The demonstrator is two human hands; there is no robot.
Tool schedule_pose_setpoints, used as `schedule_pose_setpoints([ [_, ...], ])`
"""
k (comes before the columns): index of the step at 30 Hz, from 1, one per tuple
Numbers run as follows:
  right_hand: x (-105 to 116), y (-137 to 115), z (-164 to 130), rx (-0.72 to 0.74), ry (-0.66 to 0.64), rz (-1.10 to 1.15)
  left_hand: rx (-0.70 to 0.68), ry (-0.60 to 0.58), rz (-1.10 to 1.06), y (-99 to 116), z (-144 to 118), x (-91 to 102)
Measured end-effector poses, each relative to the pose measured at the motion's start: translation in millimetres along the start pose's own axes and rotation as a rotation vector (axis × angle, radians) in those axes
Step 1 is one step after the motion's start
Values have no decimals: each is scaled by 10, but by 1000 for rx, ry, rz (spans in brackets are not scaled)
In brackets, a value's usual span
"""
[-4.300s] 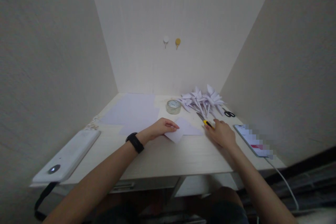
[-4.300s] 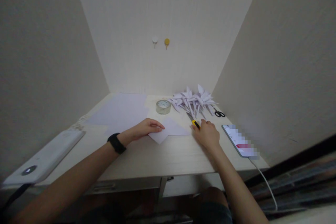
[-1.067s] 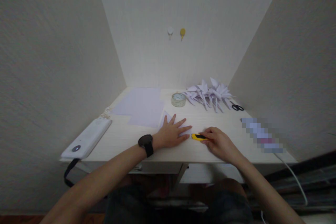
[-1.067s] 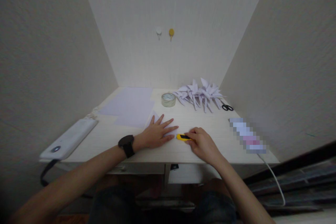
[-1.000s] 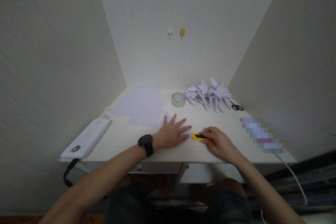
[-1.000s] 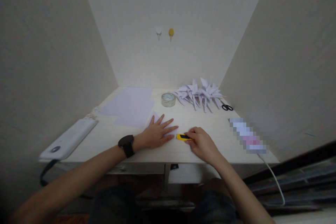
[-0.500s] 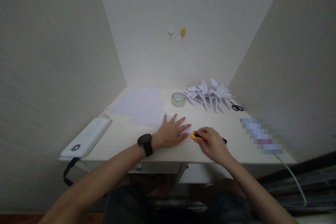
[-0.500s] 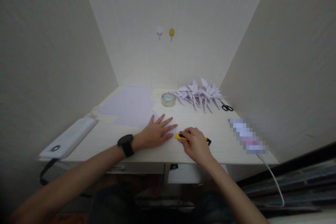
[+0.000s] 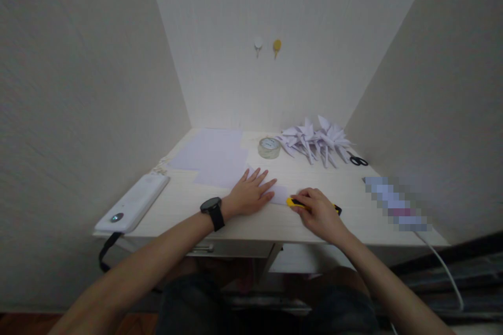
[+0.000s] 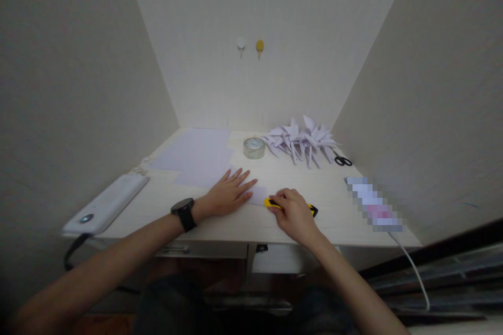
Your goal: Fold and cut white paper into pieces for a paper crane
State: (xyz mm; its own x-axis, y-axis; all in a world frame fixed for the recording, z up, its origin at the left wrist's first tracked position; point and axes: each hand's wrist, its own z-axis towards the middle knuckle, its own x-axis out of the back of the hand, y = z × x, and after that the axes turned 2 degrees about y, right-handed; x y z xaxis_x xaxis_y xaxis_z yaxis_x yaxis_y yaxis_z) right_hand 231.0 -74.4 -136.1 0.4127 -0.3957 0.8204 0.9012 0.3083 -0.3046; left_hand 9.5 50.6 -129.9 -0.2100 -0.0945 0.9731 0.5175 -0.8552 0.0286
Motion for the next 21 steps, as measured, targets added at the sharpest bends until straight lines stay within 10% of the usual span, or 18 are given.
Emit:
schedule_pose_setpoints([
  [21,27,220,99,93,-84,157,-26,-2,0,-16,-7,0],
])
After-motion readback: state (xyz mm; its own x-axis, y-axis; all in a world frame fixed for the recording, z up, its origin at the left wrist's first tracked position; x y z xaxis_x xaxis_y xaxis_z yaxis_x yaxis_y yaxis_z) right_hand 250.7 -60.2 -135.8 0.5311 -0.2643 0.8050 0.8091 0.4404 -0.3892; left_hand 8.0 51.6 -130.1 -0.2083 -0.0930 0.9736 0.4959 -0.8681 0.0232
